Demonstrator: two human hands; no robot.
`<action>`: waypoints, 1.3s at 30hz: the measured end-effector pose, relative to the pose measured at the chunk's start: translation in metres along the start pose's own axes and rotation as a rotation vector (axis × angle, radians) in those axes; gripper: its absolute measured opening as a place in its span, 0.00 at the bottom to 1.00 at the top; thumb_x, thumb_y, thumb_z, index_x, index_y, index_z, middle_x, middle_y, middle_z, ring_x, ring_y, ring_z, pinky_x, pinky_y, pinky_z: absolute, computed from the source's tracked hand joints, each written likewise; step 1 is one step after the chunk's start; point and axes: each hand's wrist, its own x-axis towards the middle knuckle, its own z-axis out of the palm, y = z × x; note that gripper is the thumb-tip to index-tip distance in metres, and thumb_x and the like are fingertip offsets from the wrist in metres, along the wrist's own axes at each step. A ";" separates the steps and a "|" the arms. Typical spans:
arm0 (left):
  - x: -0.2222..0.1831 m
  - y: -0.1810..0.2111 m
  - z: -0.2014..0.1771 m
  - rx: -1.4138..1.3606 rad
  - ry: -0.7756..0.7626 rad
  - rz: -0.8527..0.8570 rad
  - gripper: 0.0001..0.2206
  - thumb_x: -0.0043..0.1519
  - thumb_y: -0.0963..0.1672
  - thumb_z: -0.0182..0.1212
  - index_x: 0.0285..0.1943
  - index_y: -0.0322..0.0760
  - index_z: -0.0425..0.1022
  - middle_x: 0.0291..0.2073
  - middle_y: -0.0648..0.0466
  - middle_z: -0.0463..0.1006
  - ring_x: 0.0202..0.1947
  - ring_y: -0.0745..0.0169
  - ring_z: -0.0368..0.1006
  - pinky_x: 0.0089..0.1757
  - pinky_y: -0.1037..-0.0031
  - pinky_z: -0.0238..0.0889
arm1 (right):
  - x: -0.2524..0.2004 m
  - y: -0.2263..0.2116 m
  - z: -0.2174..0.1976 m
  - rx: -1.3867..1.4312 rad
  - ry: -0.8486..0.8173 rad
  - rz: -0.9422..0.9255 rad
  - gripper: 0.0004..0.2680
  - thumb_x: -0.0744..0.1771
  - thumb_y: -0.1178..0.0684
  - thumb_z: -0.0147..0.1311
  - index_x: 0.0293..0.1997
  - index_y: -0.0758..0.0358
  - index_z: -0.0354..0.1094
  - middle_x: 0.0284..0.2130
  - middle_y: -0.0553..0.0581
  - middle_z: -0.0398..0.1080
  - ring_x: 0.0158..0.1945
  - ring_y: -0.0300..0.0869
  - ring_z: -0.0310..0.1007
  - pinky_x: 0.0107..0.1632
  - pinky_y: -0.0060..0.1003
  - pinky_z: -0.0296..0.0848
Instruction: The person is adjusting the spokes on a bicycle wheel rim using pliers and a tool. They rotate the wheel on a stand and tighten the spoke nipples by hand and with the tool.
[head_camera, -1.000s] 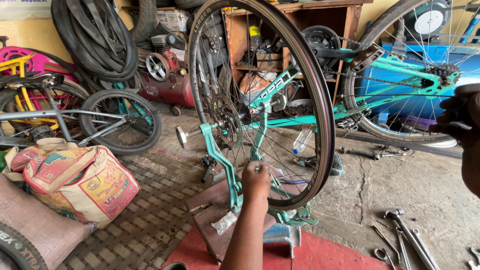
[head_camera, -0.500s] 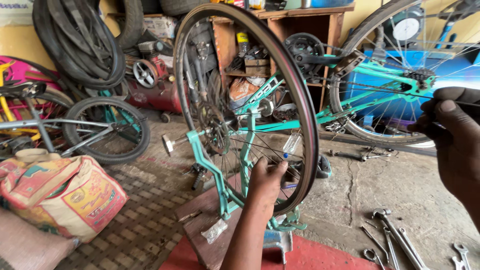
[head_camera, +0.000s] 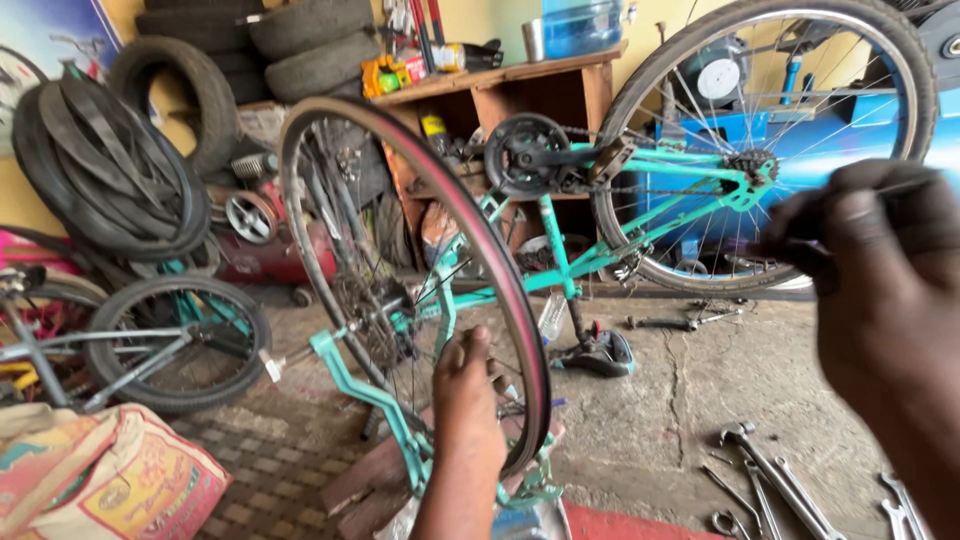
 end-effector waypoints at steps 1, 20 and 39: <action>0.000 0.002 0.000 -0.039 -0.036 0.018 0.08 0.66 0.46 0.60 0.40 0.37 0.76 0.25 0.59 0.69 0.24 0.68 0.63 0.30 0.73 0.57 | -0.002 -0.004 0.004 -0.039 0.010 -0.009 0.07 0.77 0.51 0.50 0.57 0.64 0.61 0.42 0.59 0.70 0.47 0.45 0.73 0.58 0.45 0.75; -0.034 0.090 -0.002 1.111 -0.291 1.299 0.24 0.61 0.47 0.67 0.64 0.36 0.66 0.69 0.37 0.62 0.72 0.39 0.59 0.67 0.56 0.57 | -0.034 0.065 0.123 -0.353 -0.336 0.317 0.08 0.67 0.51 0.57 0.41 0.64 0.78 0.24 0.56 0.75 0.27 0.39 0.68 0.34 0.37 0.71; -0.019 0.173 0.028 1.600 -0.491 1.203 0.26 0.43 0.50 0.79 0.52 0.45 0.83 0.67 0.43 0.63 0.70 0.41 0.55 0.62 0.49 0.49 | 0.008 0.000 0.089 0.090 0.050 0.175 0.08 0.73 0.55 0.43 0.45 0.70 0.67 0.35 0.58 0.74 0.36 0.39 0.75 0.44 0.35 0.79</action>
